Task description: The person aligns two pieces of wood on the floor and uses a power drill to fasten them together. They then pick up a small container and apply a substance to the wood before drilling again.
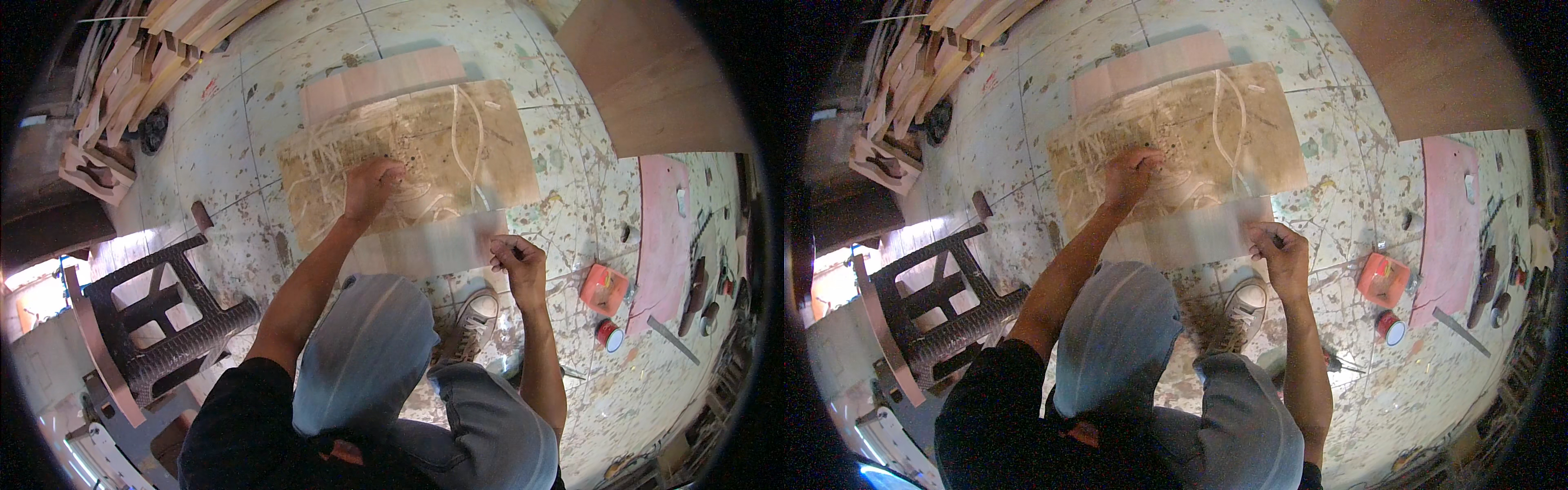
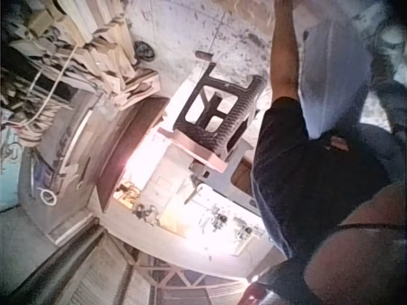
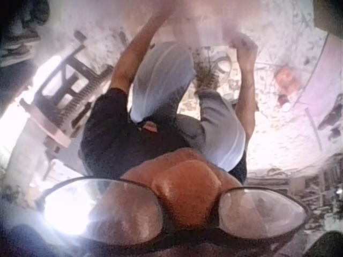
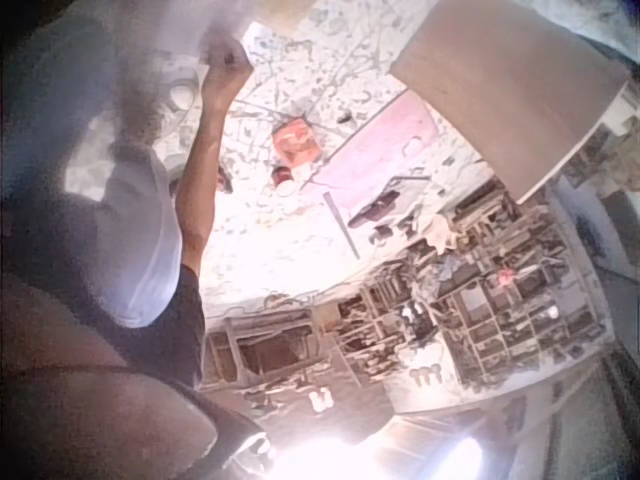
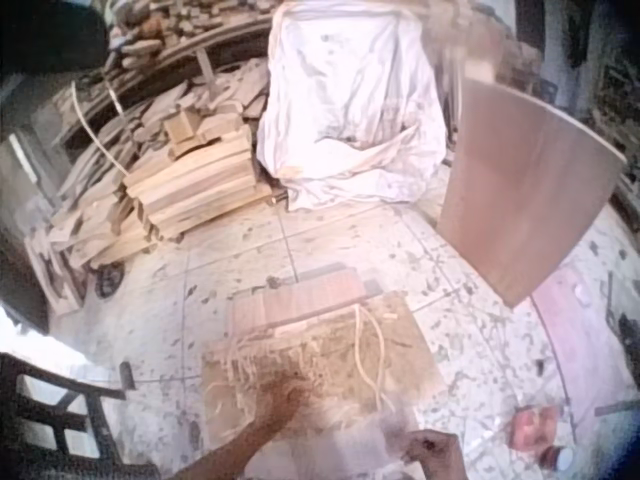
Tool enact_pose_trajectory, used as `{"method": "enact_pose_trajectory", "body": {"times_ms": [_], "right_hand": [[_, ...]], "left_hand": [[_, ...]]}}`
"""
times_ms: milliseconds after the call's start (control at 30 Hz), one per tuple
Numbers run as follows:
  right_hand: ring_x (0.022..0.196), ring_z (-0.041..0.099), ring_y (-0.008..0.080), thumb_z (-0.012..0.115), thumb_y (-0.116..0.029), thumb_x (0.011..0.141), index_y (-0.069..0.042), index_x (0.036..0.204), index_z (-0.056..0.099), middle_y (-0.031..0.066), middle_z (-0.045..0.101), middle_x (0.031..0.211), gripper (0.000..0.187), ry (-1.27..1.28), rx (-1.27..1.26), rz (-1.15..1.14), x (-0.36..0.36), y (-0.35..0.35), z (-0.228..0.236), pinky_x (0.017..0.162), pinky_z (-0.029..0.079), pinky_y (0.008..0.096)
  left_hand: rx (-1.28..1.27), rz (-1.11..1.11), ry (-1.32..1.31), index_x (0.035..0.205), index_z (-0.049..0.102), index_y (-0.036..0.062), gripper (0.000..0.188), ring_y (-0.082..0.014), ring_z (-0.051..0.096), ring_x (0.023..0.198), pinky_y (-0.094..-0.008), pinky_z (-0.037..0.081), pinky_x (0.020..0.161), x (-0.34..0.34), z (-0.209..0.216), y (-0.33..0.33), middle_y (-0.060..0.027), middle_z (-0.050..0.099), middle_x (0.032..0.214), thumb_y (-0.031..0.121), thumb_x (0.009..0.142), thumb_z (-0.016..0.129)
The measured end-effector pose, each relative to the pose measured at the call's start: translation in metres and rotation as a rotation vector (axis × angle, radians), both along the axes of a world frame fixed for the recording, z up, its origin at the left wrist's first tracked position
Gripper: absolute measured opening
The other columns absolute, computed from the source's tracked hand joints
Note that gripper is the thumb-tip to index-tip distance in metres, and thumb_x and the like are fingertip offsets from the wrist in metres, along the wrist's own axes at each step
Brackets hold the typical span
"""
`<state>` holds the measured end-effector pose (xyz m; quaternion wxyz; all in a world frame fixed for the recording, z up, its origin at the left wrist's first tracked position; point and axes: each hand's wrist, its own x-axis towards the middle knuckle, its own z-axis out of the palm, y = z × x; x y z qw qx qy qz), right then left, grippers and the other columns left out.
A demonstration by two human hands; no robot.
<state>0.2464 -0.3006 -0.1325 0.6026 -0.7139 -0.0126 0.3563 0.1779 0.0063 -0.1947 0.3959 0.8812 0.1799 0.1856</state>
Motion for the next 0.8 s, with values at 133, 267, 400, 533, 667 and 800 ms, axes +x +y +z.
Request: {"method": "enact_pose_trajectory", "body": {"times_ms": [133,267,400,533,667,800], "right_hand": [[0.063,0.059,0.0114,0.067,-0.012,0.092,0.006,0.099,0.070,0.0059,0.066,0.074,0.019,0.003,0.024,0.001,0.001,0.006,0.000,0.061,0.049,0.0254],[0.065,0.058,0.0102,0.066,-0.014,0.092,0.006,0.099,0.069,0.0048,0.065,0.075,0.021,-0.016,0.002,0.047,0.003,0.011,-0.001,0.063,0.048,0.0241],[0.062,0.057,0.0102,0.062,-0.010,0.093,0.006,0.099,0.069,0.0047,0.064,0.071,0.019,-0.133,0.002,0.134,0.014,0.029,0.002,0.061,0.048,0.0251],[0.060,0.055,0.0093,0.062,-0.012,0.094,0.005,0.096,0.070,0.0033,0.063,0.069,0.019,-0.215,0.021,0.229,0.039,0.068,0.012,0.059,0.047,0.0250],[0.058,0.057,0.0093,0.062,-0.013,0.094,0.005,0.088,0.069,0.0047,0.065,0.070,0.020,-0.094,0.096,0.312,0.062,0.123,0.004,0.056,0.048,0.0257],[0.058,0.060,0.0120,0.062,-0.012,0.094,0.005,0.085,0.068,0.0079,0.067,0.071,0.020,-0.125,0.103,0.368,0.077,0.181,-0.013,0.054,0.049,0.0278]], "left_hand": [[0.270,-0.087,-0.056,0.087,0.070,0.0089,0.008,-0.0263,0.068,0.084,-0.0375,0.056,0.072,-0.004,-0.009,0.008,-0.0079,0.071,0.088,0.006,0.080,0.067],[0.471,-0.187,-0.072,0.085,0.067,0.0114,0.011,-0.0265,0.067,0.083,-0.0370,0.056,0.070,0.000,-0.013,0.009,-0.0062,0.068,0.087,0.006,0.077,0.066],[0.482,-0.276,-0.094,0.087,0.066,0.0129,0.014,-0.0256,0.066,0.083,-0.0371,0.055,0.069,-0.001,-0.017,0.016,-0.0048,0.067,0.087,0.004,0.075,0.065],[0.495,-0.242,-0.158,0.088,0.066,0.0136,0.017,-0.0250,0.067,0.085,-0.0374,0.055,0.071,0.000,-0.019,0.013,-0.0034,0.067,0.090,0.003,0.075,0.064],[0.500,-0.205,-0.151,0.092,0.067,0.0128,0.020,-0.0257,0.066,0.089,-0.0378,0.055,0.075,-0.009,-0.025,0.011,-0.0044,0.067,0.092,0.003,0.075,0.064],[0.384,-0.237,-0.068,0.098,0.063,0.0124,0.020,-0.0310,0.065,0.098,-0.0446,0.051,0.089,-0.012,-0.029,0.012,-0.0075,0.069,0.101,0.007,0.079,0.067]]}}
